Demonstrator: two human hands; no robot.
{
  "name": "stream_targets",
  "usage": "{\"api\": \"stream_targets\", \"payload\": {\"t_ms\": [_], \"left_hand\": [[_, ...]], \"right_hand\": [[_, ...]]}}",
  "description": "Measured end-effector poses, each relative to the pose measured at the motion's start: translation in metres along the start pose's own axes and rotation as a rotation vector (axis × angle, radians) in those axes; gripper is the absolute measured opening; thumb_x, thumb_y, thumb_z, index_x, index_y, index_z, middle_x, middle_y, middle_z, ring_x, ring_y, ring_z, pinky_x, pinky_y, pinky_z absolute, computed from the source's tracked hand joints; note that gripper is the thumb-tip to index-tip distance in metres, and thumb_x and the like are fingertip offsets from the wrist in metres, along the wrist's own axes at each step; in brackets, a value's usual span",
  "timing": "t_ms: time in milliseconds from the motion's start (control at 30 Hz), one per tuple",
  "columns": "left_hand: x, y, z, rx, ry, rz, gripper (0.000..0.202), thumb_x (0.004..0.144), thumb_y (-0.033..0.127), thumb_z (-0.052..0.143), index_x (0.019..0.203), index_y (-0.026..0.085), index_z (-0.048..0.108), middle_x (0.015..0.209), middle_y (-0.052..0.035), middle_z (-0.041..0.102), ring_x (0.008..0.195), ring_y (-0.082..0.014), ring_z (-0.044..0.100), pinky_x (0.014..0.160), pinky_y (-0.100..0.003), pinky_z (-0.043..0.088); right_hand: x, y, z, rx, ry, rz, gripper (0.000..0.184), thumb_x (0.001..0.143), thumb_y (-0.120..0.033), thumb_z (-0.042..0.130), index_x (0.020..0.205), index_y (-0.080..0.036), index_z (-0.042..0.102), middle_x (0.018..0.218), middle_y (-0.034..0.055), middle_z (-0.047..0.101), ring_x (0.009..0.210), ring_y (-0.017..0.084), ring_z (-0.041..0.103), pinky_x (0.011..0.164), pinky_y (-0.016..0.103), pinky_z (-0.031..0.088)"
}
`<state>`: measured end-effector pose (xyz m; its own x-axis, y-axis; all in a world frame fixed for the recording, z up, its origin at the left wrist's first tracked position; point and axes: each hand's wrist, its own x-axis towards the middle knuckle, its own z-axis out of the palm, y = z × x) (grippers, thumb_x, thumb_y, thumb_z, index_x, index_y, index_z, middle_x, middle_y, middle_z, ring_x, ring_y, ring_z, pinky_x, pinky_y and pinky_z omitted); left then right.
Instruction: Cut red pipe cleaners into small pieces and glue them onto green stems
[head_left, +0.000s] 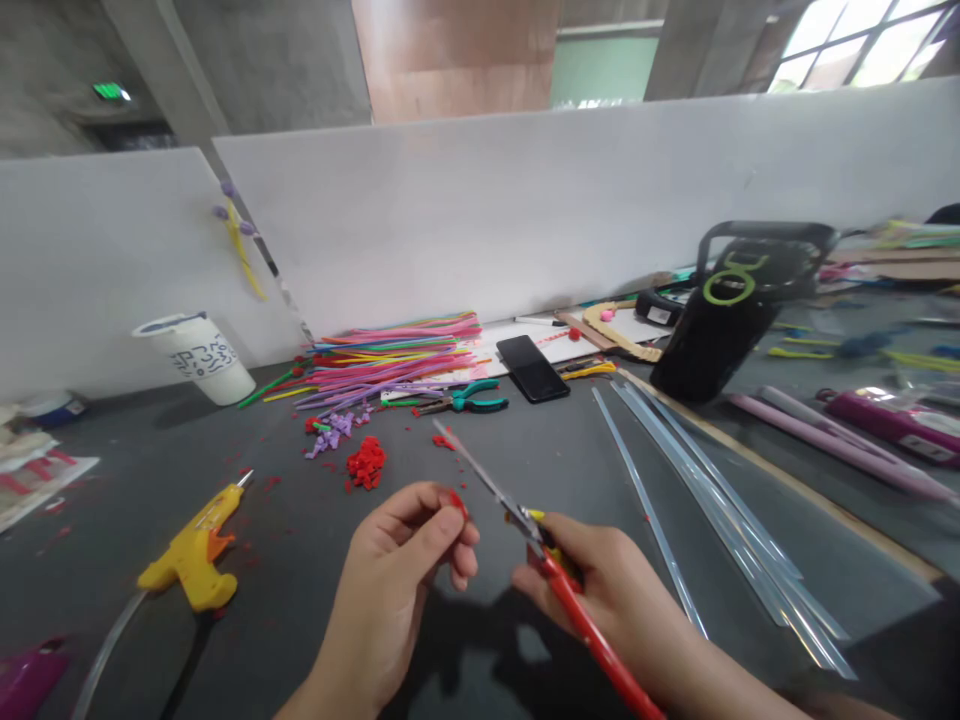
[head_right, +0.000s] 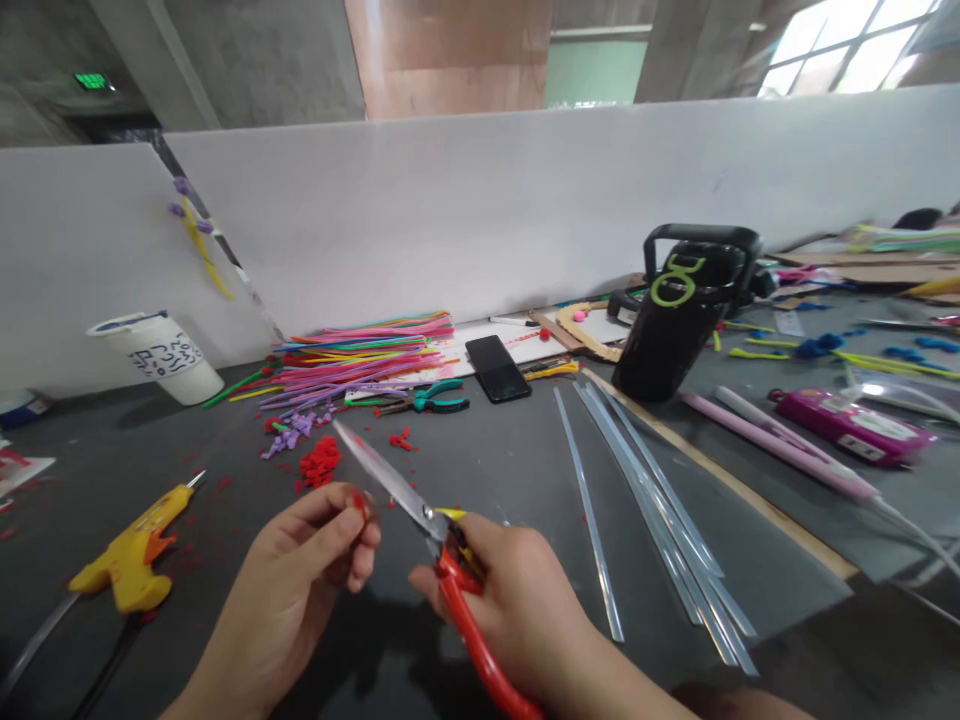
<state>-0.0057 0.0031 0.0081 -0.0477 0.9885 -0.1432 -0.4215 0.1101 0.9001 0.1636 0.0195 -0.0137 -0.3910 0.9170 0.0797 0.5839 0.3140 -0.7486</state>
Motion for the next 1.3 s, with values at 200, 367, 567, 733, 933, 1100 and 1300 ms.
{"api": "stream_targets", "payload": {"t_ms": [200,367,567,733,933,1100,1300], "left_hand": [[0.001,-0.005,0.003,0.056,-0.183,-0.251,0.007,0.070,0.018,0.065,0.068,0.012,0.061,0.055,-0.0005,0.061,0.042,-0.0054,0.051,0.040,-0.014,0.037],[0.002,-0.007,0.001,0.118,-0.261,-0.337,0.010,0.069,0.018,0.064,0.063,0.011,0.061,0.054,-0.0015,0.060,0.042,-0.0057,0.050,0.040,-0.015,0.037],[0.000,-0.009,0.001,0.109,-0.304,-0.354,0.016,0.073,0.023,0.060,0.064,0.011,0.062,0.057,-0.0045,0.062,0.043,-0.0071,0.052,0.041,-0.016,0.038],[0.002,-0.011,0.004,0.087,-0.314,-0.374,0.020,0.075,0.027,0.060,0.064,0.011,0.061,0.055,-0.0027,0.060,0.040,-0.0054,0.050,0.040,-0.015,0.037],[0.002,-0.008,0.004,0.117,-0.294,-0.339,0.015,0.074,0.023,0.060,0.066,0.011,0.062,0.058,-0.0042,0.061,0.045,-0.0073,0.052,0.043,-0.017,0.038],[0.002,-0.009,0.004,0.099,-0.258,-0.326,0.013,0.072,0.022,0.062,0.064,0.011,0.062,0.057,-0.0033,0.061,0.044,-0.0066,0.051,0.043,-0.016,0.037],[0.002,-0.007,0.002,0.070,-0.188,-0.279,0.011,0.069,0.021,0.065,0.064,0.013,0.060,0.054,-0.0004,0.060,0.042,-0.0060,0.050,0.041,-0.015,0.035]], "right_hand": [[0.013,-0.013,-0.013,0.534,-0.090,0.201,0.012,0.073,-0.030,0.048,0.072,-0.018,0.049,0.042,-0.0089,0.040,0.034,0.006,0.036,0.035,0.017,0.030],[0.018,-0.021,-0.013,0.630,-0.194,0.204,0.009,0.070,-0.026,0.048,0.073,-0.018,0.051,0.038,-0.0104,0.041,0.032,0.005,0.037,0.037,0.017,0.034],[0.018,-0.023,-0.012,0.630,-0.223,0.214,0.007,0.068,-0.024,0.048,0.070,-0.018,0.048,0.041,-0.0097,0.044,0.031,0.004,0.035,0.033,0.015,0.029],[0.017,-0.021,-0.009,0.638,-0.224,0.170,0.007,0.069,-0.024,0.049,0.067,-0.018,0.047,0.046,-0.0084,0.047,0.034,0.003,0.036,0.033,0.014,0.027],[0.019,-0.023,-0.010,0.643,-0.118,0.179,0.004,0.068,-0.022,0.047,0.067,-0.019,0.047,0.038,-0.0107,0.041,0.031,0.005,0.034,0.034,0.016,0.029],[0.019,-0.022,-0.008,0.634,-0.098,0.145,0.006,0.069,-0.023,0.048,0.066,-0.018,0.048,0.044,-0.0088,0.046,0.032,0.004,0.035,0.033,0.015,0.026],[0.023,-0.018,-0.007,0.755,0.043,0.193,0.020,0.073,-0.038,0.049,0.068,-0.019,0.045,0.034,-0.0110,0.035,0.031,0.007,0.035,0.035,0.019,0.032]]}}
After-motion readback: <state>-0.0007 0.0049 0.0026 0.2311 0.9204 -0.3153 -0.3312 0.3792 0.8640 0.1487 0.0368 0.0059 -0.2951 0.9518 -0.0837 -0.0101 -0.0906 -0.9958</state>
